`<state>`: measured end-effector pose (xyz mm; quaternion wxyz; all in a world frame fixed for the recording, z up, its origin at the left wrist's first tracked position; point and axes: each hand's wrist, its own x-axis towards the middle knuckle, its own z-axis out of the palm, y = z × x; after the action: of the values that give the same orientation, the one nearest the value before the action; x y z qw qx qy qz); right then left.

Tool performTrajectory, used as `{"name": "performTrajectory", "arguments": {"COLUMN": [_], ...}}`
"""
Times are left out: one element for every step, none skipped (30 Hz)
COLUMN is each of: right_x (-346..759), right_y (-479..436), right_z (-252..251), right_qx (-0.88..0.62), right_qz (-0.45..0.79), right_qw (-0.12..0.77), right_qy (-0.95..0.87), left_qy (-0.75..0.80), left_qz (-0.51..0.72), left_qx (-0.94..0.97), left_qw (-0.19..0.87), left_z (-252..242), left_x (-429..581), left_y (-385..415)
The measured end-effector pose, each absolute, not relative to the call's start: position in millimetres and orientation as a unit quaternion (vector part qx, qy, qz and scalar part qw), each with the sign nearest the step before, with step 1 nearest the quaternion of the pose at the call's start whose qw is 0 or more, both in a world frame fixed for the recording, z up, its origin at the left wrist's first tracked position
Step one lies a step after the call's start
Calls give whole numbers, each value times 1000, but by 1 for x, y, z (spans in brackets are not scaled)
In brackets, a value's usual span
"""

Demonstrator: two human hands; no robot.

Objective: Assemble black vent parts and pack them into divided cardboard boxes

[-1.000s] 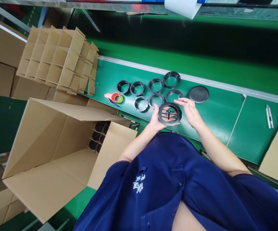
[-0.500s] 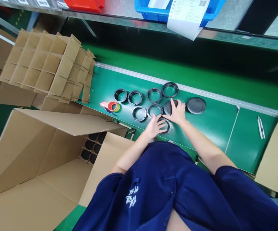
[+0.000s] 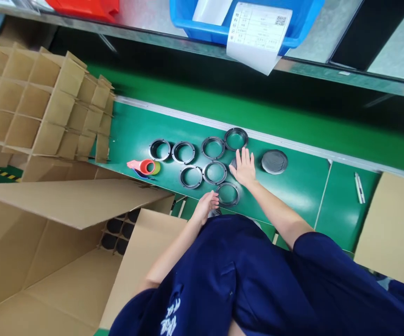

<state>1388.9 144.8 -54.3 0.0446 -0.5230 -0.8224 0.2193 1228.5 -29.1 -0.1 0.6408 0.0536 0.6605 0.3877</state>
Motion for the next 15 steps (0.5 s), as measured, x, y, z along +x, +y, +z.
{"name": "performTrajectory", "arguments": {"right_x": [1394,1402,1414,1430,1448,1467,1486,1504,1521,1536,1550,1562,1574,1586,1597], "right_y": [145,147,150,155,161,168,176,182,187,189,188,184,179,173,169], "right_z": [-56,-57,-56,-55,-53,-52,-51,-51,-52,-54,-57,-61,-66,-72,-78], "right_qx": [-527,-538,-557,-581,-606,-627,-635,-627,-611,-596,-591,-600,-614,-632,-650], "right_qz": [222,213,196,176,162,160,175,200,223,238,240,238,246,255,258], "right_qw": [37,41,54,71,82,83,66,36,5,-15,-21,-10,1,13,38], "right_qy": [-820,-814,-805,-792,-774,-758,-750,-752,-759,-767,-769,-764,-750,-731,-714], "left_qy": [682,696,698,690,673,654,640,634,639,653,673,694,707,705,698], "left_qz": [381,378,380,388,397,406,410,409,395,366,320,261,198,143,106], "left_qx": [115,185,255,322,378,422,452,469,479,486,497,513,536,568,598], "left_qw": [614,582,550,520,496,479,467,459,455,450,444,433,417,400,379], "left_z": [-1,-2,-4,-6,-10,-14,-19,-25,-30,-34,-36,-37,-35,-30,-24], "left_x": [1237,1246,1256,1267,1278,1290,1302,1315,1327,1339,1351,1361,1371,1378,1384], "left_y": [-21,-11,2,17,35,53,72,90,107,120,131,138,141,141,138]}}
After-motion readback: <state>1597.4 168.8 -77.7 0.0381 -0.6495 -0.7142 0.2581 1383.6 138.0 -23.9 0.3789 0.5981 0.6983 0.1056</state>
